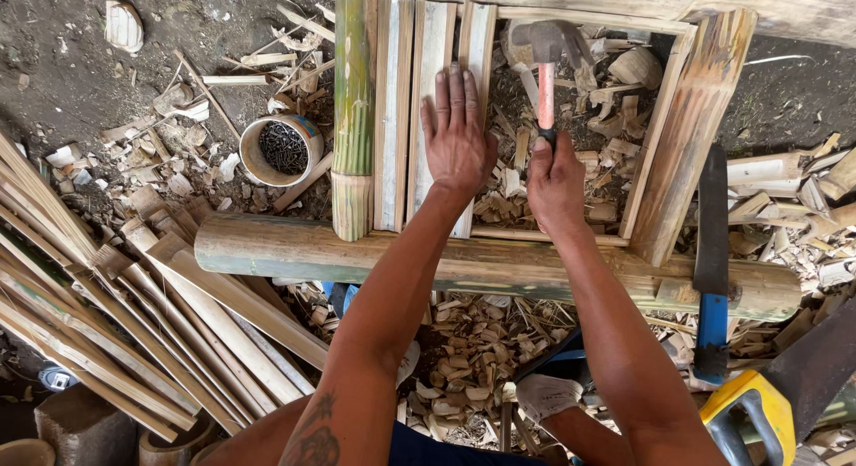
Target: The person assembles a bamboo frame by placing thin bamboo strips into a larger frame and securing them with a hammer and nails. The person repeatedly picks up strips, aligns them, and hammers them into place.
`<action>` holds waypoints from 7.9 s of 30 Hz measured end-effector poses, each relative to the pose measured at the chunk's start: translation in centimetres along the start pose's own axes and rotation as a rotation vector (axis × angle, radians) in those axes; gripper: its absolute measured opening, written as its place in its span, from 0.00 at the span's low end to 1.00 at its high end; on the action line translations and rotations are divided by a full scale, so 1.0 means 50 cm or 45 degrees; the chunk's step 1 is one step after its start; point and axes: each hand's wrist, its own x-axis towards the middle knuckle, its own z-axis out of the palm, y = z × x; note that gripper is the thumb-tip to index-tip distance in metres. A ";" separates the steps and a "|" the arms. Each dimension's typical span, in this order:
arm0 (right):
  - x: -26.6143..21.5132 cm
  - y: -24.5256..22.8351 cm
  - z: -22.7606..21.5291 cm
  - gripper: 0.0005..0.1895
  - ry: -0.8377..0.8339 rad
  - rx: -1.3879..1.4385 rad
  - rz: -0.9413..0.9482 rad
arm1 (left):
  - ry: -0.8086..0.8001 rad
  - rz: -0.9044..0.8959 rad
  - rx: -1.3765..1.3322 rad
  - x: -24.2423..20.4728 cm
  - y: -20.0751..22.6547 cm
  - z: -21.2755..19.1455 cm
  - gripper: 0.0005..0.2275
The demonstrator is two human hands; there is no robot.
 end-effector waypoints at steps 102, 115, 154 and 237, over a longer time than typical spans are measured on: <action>-0.487 -0.462 0.342 0.14 -1.064 -0.465 -1.168 | 0.289 -0.864 -0.169 -0.891 -0.717 0.150 0.29; -0.484 -0.453 0.310 0.13 -1.022 -0.571 -1.024 | 0.742 -1.082 -1.359 -0.892 -0.787 0.202 0.10; -0.460 0.105 0.135 0.28 -0.211 0.192 0.109 | -0.282 1.464 0.629 -0.121 -0.042 -0.062 0.31; -0.521 0.370 -0.358 0.24 0.754 -0.160 -0.068 | -0.332 0.169 -0.201 -0.424 0.315 0.002 0.34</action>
